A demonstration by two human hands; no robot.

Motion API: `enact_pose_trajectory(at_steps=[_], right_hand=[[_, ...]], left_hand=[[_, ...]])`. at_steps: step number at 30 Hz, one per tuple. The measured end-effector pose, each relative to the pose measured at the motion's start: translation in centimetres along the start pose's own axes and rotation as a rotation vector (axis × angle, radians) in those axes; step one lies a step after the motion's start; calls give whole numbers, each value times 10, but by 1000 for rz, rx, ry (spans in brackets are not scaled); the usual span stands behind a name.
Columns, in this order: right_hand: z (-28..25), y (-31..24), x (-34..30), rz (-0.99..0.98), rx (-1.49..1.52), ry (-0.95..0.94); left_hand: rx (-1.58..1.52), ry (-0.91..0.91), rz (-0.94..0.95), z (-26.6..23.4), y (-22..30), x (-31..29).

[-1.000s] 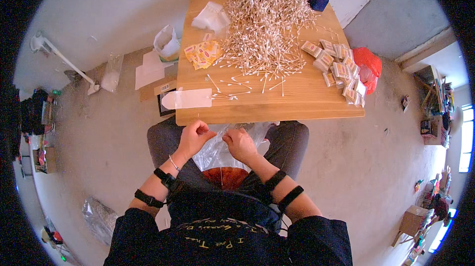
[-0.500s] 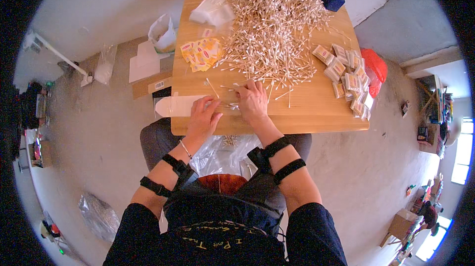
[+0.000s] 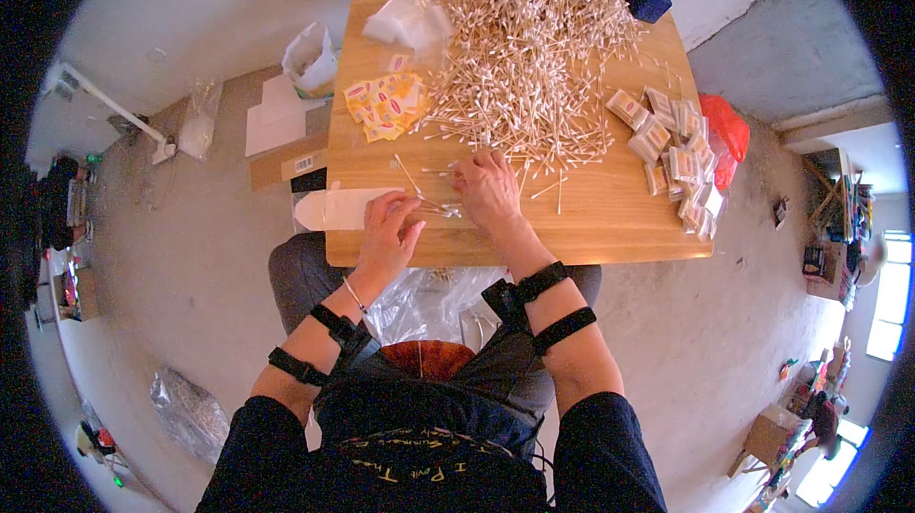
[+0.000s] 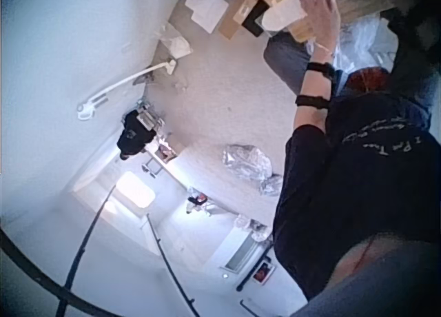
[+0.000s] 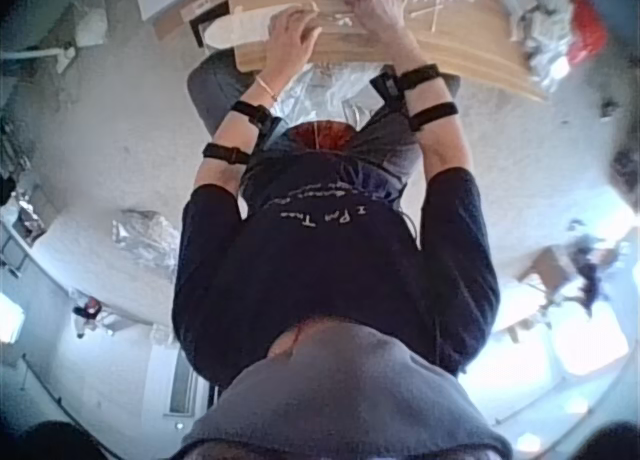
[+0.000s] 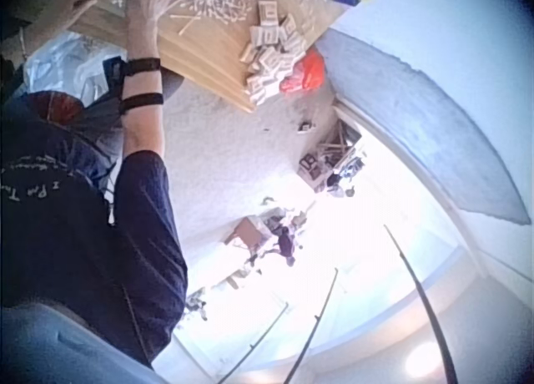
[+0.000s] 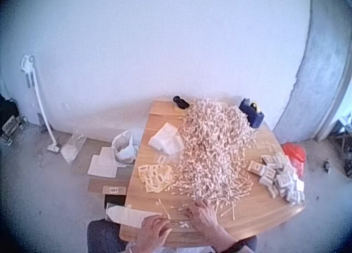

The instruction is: Organizing, bundling, and packaging cotton swabs on a wooden table.

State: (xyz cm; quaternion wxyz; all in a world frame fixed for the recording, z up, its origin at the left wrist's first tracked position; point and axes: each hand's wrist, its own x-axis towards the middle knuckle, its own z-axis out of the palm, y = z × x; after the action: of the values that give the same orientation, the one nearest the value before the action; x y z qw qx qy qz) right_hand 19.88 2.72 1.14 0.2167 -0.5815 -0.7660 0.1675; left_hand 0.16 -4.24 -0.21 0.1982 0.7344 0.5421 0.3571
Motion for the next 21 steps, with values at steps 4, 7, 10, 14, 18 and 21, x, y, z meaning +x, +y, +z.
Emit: enact_pose_trajectory(at_steps=[4, 7, 10, 14, 18, 21], right_hand=[[1, 1, 3, -20, -6, 7], [-1, 1, 6, -14, -3, -25], [-1, 1, 7, 7, -3, -31], [-1, 3, 11, 0, 11, -39], [-3, 4, 14, 5, 31, -29], [-5, 3, 17, 18, -31, -59]], left_hand=[[-7, 10, -20, 1, -1, -2], [-19, 10, -41, 0, -1, -3], [-47, 26, -33, 0, -1, -3], [-21, 41, -1, 0, -1, -3], [6, 25, 6, -1, -1, -3], [-3, 32, 0, 0, -1, -3]])
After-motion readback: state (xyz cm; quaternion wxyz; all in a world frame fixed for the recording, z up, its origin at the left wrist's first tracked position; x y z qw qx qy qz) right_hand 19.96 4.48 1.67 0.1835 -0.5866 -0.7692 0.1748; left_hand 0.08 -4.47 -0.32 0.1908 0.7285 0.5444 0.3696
